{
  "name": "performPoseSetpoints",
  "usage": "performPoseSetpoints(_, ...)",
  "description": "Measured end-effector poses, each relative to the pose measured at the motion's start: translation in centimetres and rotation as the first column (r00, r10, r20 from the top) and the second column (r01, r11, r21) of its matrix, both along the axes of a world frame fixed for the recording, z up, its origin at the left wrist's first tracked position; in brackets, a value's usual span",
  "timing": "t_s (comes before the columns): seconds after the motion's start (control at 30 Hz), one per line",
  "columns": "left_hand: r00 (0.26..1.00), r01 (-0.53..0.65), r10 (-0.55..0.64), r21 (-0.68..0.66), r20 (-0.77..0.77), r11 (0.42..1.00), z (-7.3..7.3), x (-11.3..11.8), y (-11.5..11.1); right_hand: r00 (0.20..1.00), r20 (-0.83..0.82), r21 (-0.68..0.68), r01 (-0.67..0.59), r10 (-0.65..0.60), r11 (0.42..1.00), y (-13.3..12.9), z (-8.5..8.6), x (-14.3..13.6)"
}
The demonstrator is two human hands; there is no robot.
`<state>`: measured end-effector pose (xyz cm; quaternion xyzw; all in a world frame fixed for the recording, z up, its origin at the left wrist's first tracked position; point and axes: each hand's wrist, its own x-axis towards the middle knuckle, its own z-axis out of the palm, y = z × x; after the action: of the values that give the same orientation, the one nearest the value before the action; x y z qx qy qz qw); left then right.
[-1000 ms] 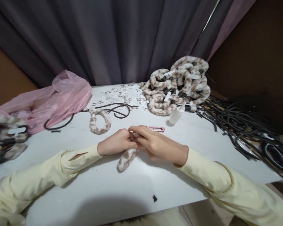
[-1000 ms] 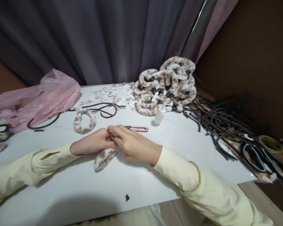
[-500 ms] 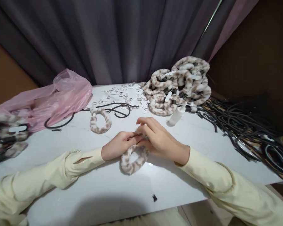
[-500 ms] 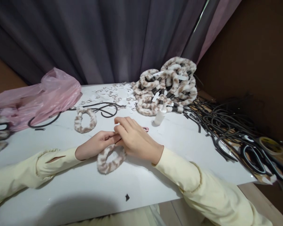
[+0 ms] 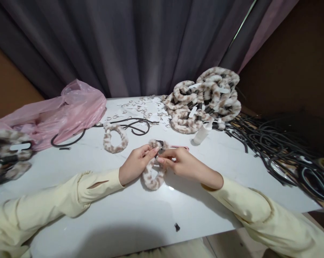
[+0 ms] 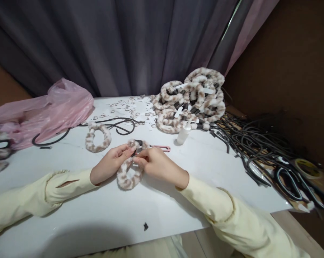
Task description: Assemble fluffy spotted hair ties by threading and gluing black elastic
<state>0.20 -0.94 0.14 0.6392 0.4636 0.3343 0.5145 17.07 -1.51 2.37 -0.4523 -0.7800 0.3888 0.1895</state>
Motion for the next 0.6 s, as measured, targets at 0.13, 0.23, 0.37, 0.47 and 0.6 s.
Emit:
performPoseSetpoints(0.13,0.995,-0.002,0.009,0.068,-0.101,0.998,-0.2,-0.1,-0.1,0.996,-0.03,-0.168,0.072,-0.078,0.983,-0.1,0.5,-0.4)
performPoseSetpoints(0.23,0.993,-0.009,0.019,0.087,-0.116,0.996,-0.2,-0.1,-0.1,0.993,-0.058,-0.236,0.085,-0.102,0.968,-0.3,0.6,-0.5)
performPoseSetpoints(0.37,0.993,-0.014,0.027,0.112,-0.114,0.994,-0.1,-0.1,-0.1,0.994,-0.075,-0.21,0.058,-0.075,0.976,-0.4,0.2,-0.3)
performPoseSetpoints(0.47,0.995,0.0,0.01,0.094,-0.104,0.996,-0.1,-0.1,-0.1,0.997,-0.062,-0.152,0.042,-0.052,0.988,-0.4,-0.2,-0.3)
performPoseSetpoints(0.6,0.994,-0.015,0.024,0.085,-0.108,0.996,-0.1,-0.1,0.1,1.0,0.019,0.095,0.02,-0.022,0.995,-0.3,-0.6,-0.5)
